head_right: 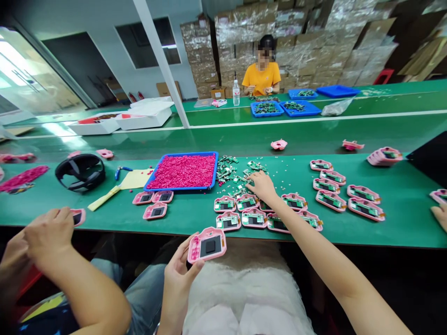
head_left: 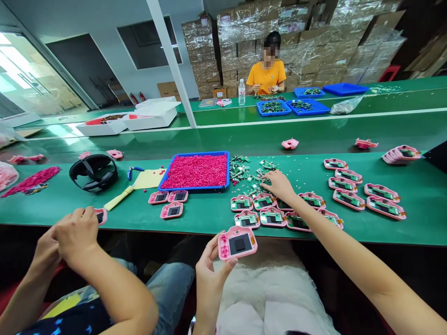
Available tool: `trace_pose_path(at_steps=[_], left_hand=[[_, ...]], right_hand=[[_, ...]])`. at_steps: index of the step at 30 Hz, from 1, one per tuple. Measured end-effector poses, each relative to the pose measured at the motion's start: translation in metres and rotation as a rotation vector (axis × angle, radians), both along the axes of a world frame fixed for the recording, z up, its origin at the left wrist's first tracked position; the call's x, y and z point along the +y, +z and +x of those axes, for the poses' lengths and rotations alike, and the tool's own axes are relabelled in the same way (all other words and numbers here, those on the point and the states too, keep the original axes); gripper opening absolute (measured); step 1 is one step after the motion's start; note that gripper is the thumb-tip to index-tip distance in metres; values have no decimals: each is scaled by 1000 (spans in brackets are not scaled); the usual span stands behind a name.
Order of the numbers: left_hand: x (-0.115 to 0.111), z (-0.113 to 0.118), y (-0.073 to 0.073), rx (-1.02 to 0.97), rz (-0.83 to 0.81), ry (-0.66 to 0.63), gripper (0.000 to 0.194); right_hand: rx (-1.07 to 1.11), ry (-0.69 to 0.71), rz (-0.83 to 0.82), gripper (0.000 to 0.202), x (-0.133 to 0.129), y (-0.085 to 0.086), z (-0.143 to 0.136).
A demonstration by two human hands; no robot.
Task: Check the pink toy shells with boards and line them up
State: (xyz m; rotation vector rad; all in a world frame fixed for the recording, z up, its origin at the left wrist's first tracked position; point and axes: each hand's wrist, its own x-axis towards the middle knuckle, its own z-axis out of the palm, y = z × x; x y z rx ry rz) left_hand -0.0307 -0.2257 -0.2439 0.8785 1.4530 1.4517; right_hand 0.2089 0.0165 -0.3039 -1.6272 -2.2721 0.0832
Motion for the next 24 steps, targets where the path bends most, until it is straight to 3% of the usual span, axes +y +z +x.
trace_pose_path(at_steps=[10, 15, 24], left_hand=[[-1, -6, -1, 88, 2, -9, 70], [-3, -6, 1, 76, 11, -21, 72], [-9, -3, 6, 95, 20, -77, 64]], right_hand=[[22, -18, -18, 26, 9, -5, -2], [43, -25, -30, 15, 15, -1, -2], [279, -72, -68, 10, 6, -3, 6]])
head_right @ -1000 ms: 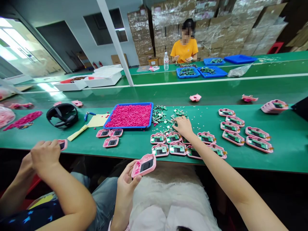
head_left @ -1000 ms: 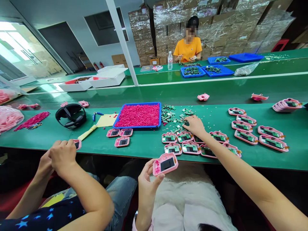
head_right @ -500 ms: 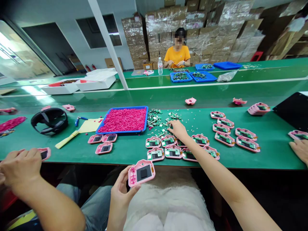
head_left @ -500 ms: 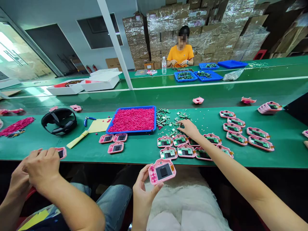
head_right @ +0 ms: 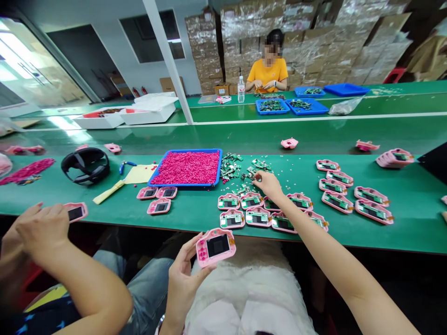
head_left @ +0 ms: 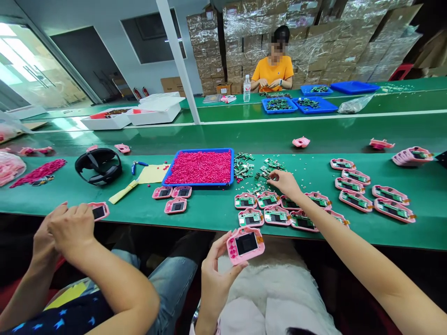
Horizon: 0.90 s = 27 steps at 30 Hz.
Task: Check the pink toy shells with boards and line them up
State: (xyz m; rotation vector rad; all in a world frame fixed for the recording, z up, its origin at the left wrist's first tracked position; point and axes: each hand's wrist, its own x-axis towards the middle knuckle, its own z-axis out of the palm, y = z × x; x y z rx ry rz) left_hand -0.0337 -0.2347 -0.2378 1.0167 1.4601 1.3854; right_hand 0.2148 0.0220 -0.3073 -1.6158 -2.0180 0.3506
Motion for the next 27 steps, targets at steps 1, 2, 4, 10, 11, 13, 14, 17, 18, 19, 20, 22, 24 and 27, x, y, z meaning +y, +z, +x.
trace_pose_path(at_steps=[1, 2, 4, 10, 11, 13, 14, 17, 18, 19, 20, 22, 24, 27], left_hand=[[0, 1, 0, 5, 8, -6, 63], [0, 2, 0, 8, 18, -10, 62], [1, 1, -1, 10, 37, -18, 64], [4, -7, -12, -90, 36, -123, 72], [4, -8, -12, -118, 22, -126, 73], [3, -8, -10, -158, -9, -112, 74], [3, -8, -8, -173, -23, -95, 74], [4, -5, -4, -217, -35, -44, 76], [4, -5, -3, -231, -35, -39, 77], [4, -4, -2, -244, -35, -35, 77], [4, -4, -2, -258, -35, -33, 76], [4, -2, -1, -291, -38, -21, 76], [4, -1, 0, -320, -47, -7, 76], [4, 1, 1, -342, -56, -10, 77]], right_hand=[[29, -2, -1, 9, -1, 0, 0], [58, -3, 0, 9, -1, 0, 0], [118, -14, 6, 11, -1, 0, 1], [258, -84, 14, 21, 5, 0, 7], [271, -91, 2, 22, 6, -1, 8], [290, -101, -24, 20, 7, -4, 9], [295, -104, -32, 18, 7, -5, 9], [281, -107, -31, 16, 6, -7, 10], [268, -104, -25, 15, 5, -7, 10], [254, -97, -16, 14, 5, -7, 10], [239, -89, -5, 14, 4, -7, 10], [206, -69, 18, 15, 3, -5, 10], [174, -51, 40, 18, 2, -4, 9], [128, -23, 77, 22, -1, -3, 6]])
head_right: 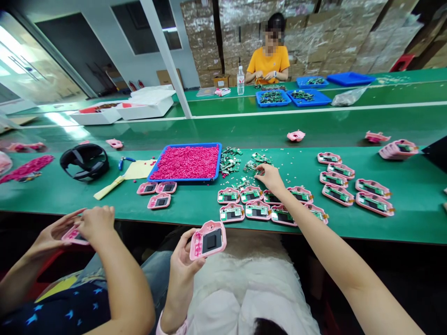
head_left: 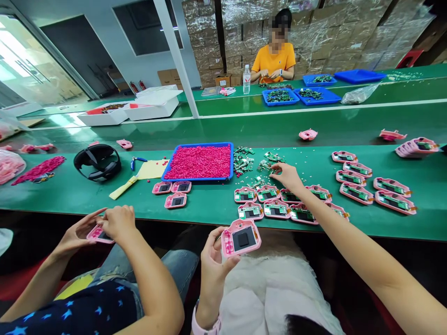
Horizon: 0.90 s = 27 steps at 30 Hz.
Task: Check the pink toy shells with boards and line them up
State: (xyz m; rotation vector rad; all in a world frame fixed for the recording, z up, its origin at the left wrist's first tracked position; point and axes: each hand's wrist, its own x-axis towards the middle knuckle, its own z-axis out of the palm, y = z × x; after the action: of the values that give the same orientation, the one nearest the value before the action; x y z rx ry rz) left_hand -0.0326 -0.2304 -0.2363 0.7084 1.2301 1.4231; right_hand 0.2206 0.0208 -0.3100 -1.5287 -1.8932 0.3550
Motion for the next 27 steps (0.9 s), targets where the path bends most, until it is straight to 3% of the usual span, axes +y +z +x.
trace_pose_path(at_steps=[4, 7, 10, 14, 16, 19, 24, 27], left_hand=[[0, 1, -2, 9, -2, 4, 80], [0, 0, -5, 36, -3, -1, 87], [-1, 0, -8, 129, -7, 8, 88], [-1, -1, -6, 267, -39, 10, 81], [-1, 0, -4, 280, -45, -23, 79], [-2, 3, 1, 314, -23, -65, 75], [-7, 5, -3, 388, -38, -88, 72], [-11, 3, -11, 347, -33, -66, 51]], right_hand=[[-46, 32, 82, 28, -7, 9, -4], [-50, 32, 158, 31, -23, 29, -6], [61, 83, 281, 27, -59, 58, -12], [274, 369, 275, 17, -132, 85, -28], [275, 519, 267, 16, -162, 88, -35], [219, 596, 258, 17, -186, 83, -38], [129, 639, 262, 17, -187, 81, -31], [115, 641, 282, 16, -186, 82, -30]])
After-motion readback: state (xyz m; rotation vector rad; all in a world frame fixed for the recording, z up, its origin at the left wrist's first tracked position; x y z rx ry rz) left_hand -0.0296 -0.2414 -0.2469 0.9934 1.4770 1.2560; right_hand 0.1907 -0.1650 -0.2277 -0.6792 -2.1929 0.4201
